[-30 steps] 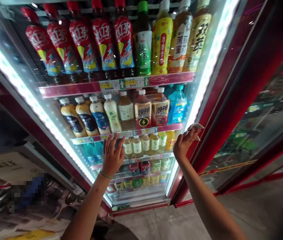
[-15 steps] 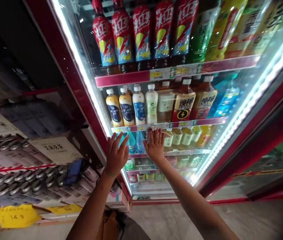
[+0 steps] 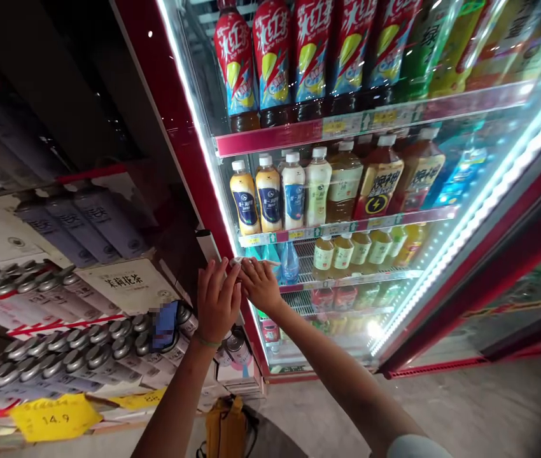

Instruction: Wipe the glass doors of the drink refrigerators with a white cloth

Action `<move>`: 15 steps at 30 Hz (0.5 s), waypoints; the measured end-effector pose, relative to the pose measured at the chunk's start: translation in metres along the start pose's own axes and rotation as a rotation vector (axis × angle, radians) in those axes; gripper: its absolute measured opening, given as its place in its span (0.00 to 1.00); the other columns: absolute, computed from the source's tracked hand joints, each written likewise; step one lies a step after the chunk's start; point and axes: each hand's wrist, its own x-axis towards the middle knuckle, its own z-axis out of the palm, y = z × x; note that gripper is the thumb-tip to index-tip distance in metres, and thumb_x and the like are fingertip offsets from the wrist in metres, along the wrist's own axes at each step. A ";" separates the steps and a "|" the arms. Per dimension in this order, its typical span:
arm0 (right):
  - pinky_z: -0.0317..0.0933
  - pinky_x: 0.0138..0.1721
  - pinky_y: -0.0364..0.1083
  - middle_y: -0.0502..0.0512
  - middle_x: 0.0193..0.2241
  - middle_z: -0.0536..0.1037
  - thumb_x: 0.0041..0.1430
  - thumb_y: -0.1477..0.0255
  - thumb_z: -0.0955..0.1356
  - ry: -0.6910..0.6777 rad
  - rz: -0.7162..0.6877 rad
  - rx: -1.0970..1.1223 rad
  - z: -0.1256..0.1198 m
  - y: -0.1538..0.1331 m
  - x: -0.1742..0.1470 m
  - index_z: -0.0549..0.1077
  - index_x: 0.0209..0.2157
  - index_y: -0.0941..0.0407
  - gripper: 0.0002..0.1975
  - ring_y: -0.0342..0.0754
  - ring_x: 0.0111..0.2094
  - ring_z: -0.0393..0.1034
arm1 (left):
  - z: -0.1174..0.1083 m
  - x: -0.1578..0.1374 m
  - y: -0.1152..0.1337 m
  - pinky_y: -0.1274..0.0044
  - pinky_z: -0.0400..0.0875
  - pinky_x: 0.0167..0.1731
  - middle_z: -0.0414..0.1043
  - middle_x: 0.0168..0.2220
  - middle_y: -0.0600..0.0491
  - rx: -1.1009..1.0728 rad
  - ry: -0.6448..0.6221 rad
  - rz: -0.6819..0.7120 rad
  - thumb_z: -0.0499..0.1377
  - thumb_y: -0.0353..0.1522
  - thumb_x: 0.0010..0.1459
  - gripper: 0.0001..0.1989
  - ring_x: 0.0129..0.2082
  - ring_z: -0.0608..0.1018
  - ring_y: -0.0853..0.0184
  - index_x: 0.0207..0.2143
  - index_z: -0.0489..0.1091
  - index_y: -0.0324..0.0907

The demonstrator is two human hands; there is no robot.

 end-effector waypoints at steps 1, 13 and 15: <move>0.51 0.71 0.57 0.55 0.69 0.64 0.72 0.63 0.64 -0.026 -0.029 0.006 -0.003 0.004 -0.002 0.56 0.72 0.45 0.30 0.54 0.71 0.57 | 0.001 0.001 0.001 0.56 0.54 0.71 0.66 0.67 0.41 -0.012 -0.004 -0.002 0.59 0.27 0.65 0.30 0.73 0.57 0.54 0.69 0.61 0.45; 0.46 0.72 0.61 0.56 0.70 0.64 0.69 0.61 0.67 0.094 0.166 -0.219 -0.079 0.178 -0.103 0.64 0.68 0.43 0.28 0.56 0.71 0.57 | 0.056 0.041 0.087 0.57 0.52 0.72 0.65 0.67 0.42 -0.187 0.020 0.047 0.60 0.28 0.66 0.29 0.73 0.56 0.53 0.67 0.63 0.44; 0.46 0.72 0.66 0.59 0.72 0.59 0.69 0.60 0.67 0.131 0.228 -0.230 -0.093 0.216 -0.121 0.62 0.69 0.46 0.29 0.59 0.73 0.52 | 0.070 0.049 0.108 0.58 0.52 0.72 0.64 0.66 0.41 -0.208 0.027 0.057 0.61 0.27 0.65 0.29 0.73 0.56 0.53 0.67 0.63 0.43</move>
